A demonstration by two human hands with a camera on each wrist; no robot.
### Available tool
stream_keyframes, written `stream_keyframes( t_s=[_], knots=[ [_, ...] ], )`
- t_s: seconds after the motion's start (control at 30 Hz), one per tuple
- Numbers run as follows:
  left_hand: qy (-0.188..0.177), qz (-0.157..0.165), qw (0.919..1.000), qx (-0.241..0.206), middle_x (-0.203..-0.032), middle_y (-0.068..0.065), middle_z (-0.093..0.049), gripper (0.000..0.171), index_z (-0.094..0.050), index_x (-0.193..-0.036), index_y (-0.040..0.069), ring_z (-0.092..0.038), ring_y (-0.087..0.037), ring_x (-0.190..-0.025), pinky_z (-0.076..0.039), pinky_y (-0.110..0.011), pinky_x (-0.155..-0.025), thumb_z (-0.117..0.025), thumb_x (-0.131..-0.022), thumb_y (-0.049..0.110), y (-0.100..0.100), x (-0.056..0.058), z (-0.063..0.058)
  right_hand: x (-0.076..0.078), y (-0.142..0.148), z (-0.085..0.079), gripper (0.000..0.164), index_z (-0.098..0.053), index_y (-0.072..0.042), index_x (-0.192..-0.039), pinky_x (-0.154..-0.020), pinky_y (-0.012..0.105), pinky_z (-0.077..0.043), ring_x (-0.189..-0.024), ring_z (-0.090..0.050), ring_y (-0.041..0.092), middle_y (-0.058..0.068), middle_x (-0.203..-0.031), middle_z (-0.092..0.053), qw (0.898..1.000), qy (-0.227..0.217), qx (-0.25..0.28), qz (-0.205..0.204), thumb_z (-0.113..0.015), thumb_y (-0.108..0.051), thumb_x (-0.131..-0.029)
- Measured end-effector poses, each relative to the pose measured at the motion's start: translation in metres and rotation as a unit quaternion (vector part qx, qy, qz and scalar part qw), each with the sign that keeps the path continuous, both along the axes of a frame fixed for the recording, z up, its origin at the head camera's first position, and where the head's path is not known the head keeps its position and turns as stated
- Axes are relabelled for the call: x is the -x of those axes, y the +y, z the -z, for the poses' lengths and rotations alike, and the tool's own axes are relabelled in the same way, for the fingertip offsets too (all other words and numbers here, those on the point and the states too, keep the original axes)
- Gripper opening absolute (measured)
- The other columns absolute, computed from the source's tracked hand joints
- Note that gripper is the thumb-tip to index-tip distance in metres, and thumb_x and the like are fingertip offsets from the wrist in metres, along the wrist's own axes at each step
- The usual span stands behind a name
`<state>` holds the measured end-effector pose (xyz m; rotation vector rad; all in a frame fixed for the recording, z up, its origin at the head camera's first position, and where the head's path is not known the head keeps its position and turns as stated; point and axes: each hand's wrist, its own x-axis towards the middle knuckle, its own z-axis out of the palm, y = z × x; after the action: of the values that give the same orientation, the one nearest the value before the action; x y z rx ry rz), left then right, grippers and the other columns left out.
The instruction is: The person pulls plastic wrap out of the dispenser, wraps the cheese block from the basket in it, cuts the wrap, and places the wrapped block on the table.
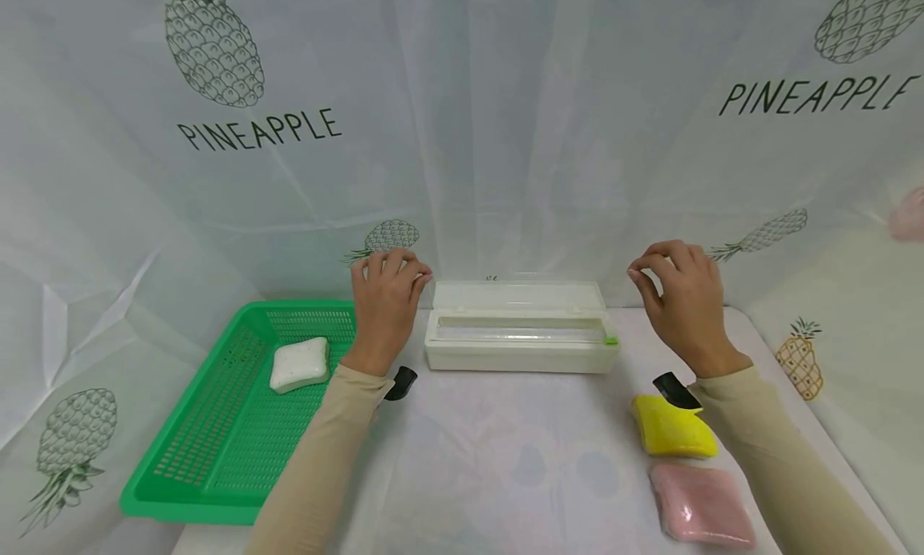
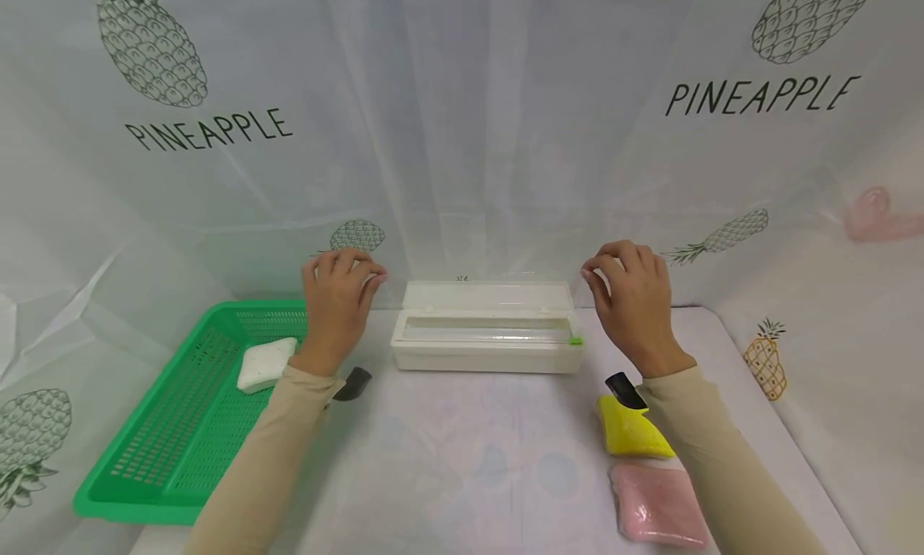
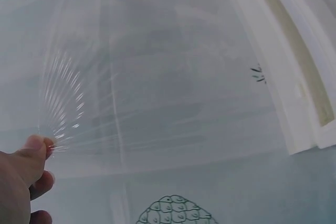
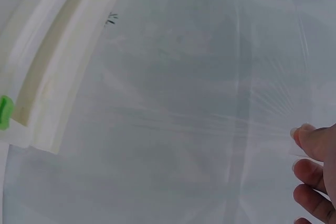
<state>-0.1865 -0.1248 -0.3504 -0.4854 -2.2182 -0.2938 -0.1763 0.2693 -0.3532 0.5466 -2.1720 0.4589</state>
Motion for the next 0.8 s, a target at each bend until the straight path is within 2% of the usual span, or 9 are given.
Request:
stream_keyframes(
  t_s=[0.27,0.63,0.8],
  knots=[
    [0.003,0.011,0.9999,0.000,-0.115,-0.010,-0.067,0.017,-0.078,-0.102,0.009,-0.054,-0.034,-0.111,-0.037,-0.057,-0.102,-0.068,-0.102,0.023,-0.003,0.000,-0.014,0.003,0.001,-0.015,0.008,-0.071,0.006,-0.097,-0.079,0.061,-0.037,-0.095,-0.051,0.051,0.026,-0.109,-0.062,1.000,0.020,-0.003,-0.005,-0.076,0.002,-0.093],
    [0.025,0.019,0.9995,0.004,-0.115,-0.010,-0.067,0.019,-0.078,-0.101,0.009,-0.054,-0.034,-0.112,-0.037,-0.056,-0.102,-0.067,-0.102,0.025,-0.004,0.003,-0.033,0.004,0.002,-0.034,0.007,-0.071,0.006,-0.098,-0.079,0.061,-0.036,-0.097,-0.051,0.053,0.026,-0.111,-0.063,0.999,0.032,0.002,-0.005,-0.074,0.000,-0.096],
    [0.039,0.014,0.9991,0.012,-0.113,-0.010,-0.067,0.018,-0.077,-0.099,0.009,-0.055,-0.034,-0.110,-0.036,-0.055,-0.101,-0.069,-0.100,0.024,-0.004,0.004,-0.044,0.004,0.002,-0.042,0.006,-0.071,0.005,-0.098,-0.082,0.062,-0.035,-0.098,-0.051,0.052,0.025,-0.111,-0.063,0.999,0.041,0.004,-0.002,-0.074,0.001,-0.095]
  ],
)
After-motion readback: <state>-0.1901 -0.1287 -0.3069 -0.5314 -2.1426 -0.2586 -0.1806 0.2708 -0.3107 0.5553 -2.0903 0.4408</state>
